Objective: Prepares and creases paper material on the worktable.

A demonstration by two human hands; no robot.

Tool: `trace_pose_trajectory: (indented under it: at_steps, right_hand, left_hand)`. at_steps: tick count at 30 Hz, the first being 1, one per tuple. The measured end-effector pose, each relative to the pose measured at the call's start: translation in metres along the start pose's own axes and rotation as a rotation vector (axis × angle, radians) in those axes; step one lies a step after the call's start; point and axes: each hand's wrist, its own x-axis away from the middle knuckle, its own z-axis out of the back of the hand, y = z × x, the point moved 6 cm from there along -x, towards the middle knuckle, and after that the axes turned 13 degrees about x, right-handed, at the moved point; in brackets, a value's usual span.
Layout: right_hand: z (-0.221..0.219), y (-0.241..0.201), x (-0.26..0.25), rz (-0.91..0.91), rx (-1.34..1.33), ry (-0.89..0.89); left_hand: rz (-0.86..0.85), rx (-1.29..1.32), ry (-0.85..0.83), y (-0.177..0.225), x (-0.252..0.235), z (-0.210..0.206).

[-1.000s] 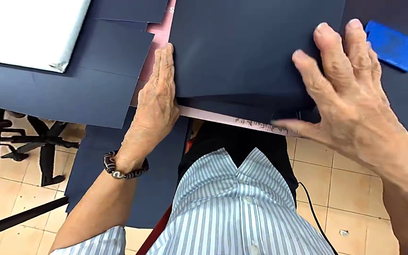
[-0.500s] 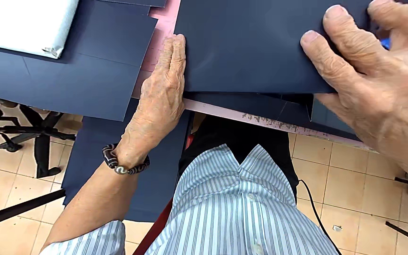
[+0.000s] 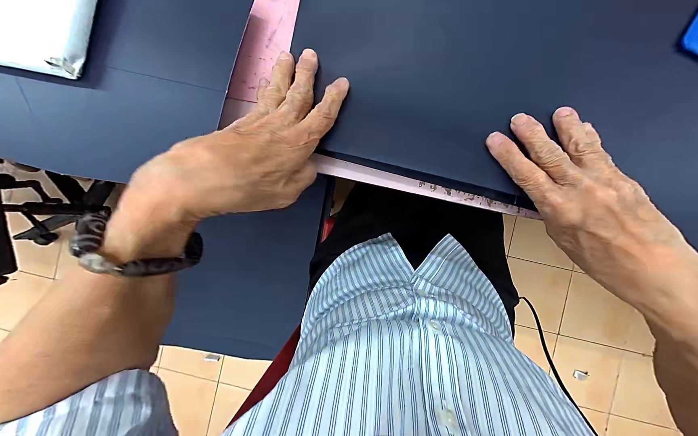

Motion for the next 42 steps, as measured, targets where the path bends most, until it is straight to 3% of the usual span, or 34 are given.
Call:
trace_pose_trajectory:
  at_steps: [3, 7, 13, 18, 23, 26, 39, 42]
  right_hand:
    - [-0.005, 0.009, 0.010, 0.052, -0.129, 0.045]
    - [0.003, 0.017, 0.012, -0.034, -0.294, 0.157]
    - [-0.004, 0.026, 0.006, -0.174, -0.193, 0.204]
    - [-0.011, 0.023, 0.006, -0.172, -0.159, 0.299]
    - [-0.016, 0.022, 0.005, -0.177, -0.186, 0.306]
    - [-0.018, 0.022, 0.005, -0.190, -0.178, 0.318]
    - [-0.015, 0.024, 0.005, -0.194, -0.216, 0.333]
    - [-0.009, 0.026, 0.005, -0.129, -0.305, 0.224]
  left_hand:
    - [-0.006, 0.131, 0.000, -0.007, 0.007, -0.001]
    - [0.034, -0.014, 0.221, 0.003, 0.002, -0.021]
    - [0.061, -0.084, 0.218, 0.012, 0.005, -0.024]
    - [0.151, -0.106, 0.225, 0.013, -0.020, 0.009]
    - [0.304, -0.072, 0.343, 0.011, -0.099, 0.024]
    - [0.380, -0.068, 0.307, 0.016, -0.125, 0.022]
    - [0.354, -0.104, 0.324, 0.005, -0.132, 0.004]
    - [0.372, -0.145, 0.308, 0.003, -0.137, 0.007]
